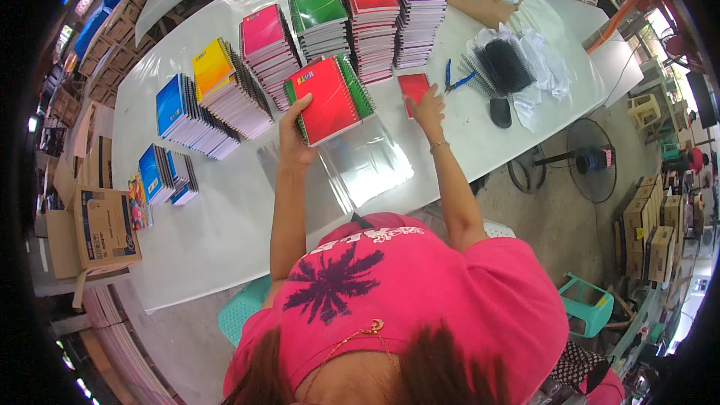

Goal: The person sorts colored notebooks into stacks by color, trims the wire spiral of a notebook using pliers, and organizes them on a table.

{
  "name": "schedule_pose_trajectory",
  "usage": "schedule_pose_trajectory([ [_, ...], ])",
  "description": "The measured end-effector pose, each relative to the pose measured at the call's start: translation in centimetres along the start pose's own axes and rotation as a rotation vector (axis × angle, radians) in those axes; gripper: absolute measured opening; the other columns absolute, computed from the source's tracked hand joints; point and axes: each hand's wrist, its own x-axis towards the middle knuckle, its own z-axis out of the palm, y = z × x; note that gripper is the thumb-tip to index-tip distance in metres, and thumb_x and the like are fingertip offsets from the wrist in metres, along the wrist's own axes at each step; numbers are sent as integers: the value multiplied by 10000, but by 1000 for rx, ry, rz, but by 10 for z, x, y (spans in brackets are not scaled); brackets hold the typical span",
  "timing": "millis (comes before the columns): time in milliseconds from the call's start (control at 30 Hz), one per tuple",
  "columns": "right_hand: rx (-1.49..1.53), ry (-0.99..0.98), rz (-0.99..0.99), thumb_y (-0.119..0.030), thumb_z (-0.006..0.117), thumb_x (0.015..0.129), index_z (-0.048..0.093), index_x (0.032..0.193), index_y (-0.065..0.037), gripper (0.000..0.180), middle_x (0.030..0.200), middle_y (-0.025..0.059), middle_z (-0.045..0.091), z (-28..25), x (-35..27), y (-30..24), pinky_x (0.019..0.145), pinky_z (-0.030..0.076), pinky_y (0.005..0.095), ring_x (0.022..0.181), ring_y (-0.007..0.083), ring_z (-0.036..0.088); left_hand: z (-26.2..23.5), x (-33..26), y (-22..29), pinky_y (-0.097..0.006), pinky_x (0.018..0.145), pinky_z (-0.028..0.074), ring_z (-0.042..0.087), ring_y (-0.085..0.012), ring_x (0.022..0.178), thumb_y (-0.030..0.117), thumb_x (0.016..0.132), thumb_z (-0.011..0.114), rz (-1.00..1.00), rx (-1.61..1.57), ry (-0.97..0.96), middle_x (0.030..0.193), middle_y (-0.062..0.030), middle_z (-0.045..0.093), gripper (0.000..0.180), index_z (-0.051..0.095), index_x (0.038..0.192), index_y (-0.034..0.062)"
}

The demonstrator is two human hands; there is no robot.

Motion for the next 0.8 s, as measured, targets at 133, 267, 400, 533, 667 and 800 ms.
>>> schedule_pose_trajectory([
  [133,97,-267,14,-399,785,673,291,1317,16,912,1300,307,400,5,11,26,880,390,609,1166,484,431,-5,-2,3,-364,855,524,639,-226,939,176,831,626,1,49,16,1063,-133,631,385,529,1150,-16],
  [267,230,-163,7,-377,814,641,364,1260,9,856,1224,264,444,9,21,45,837,445,562,1122,440,469,-7,4,-6,-358,848,527,641,-225,926,185,828,633,-7,98,44,1050,-131,631,391,530,1146,-18],
  [400,-149,-84,9,-425,847,570,425,1184,12,863,1199,239,439,20,-13,3,828,451,554,1121,409,459,-9,7,-13,-353,838,529,639,-223,930,194,827,636,12,94,66,1058,-129,629,404,528,1153,-18],
  [533,234,-248,27,-272,787,678,471,1132,16,624,976,163,550,-4,-6,4,737,475,358,875,262,573,-3,11,-20,-310,777,537,648,-186,888,225,824,643,-7,110,57,1010,-97,645,391,557,1132,1],
  [667,332,69,-156,-30,678,678,583,980,-56,318,838,123,561,-70,-27,-50,676,448,298,731,243,579,-7,10,-21,-314,788,534,645,-184,898,295,844,642,66,172,97,1030,-91,639,448,528,1179,19],
  [800,416,430,-664,29,592,725,635,950,-81,254,879,103,557,-153,-74,-113,669,442,352,785,259,567,2,7,-22,-320,806,528,630,-174,942,406,870,611,89,206,34,1060,-83,623,517,499,1214,38],
])
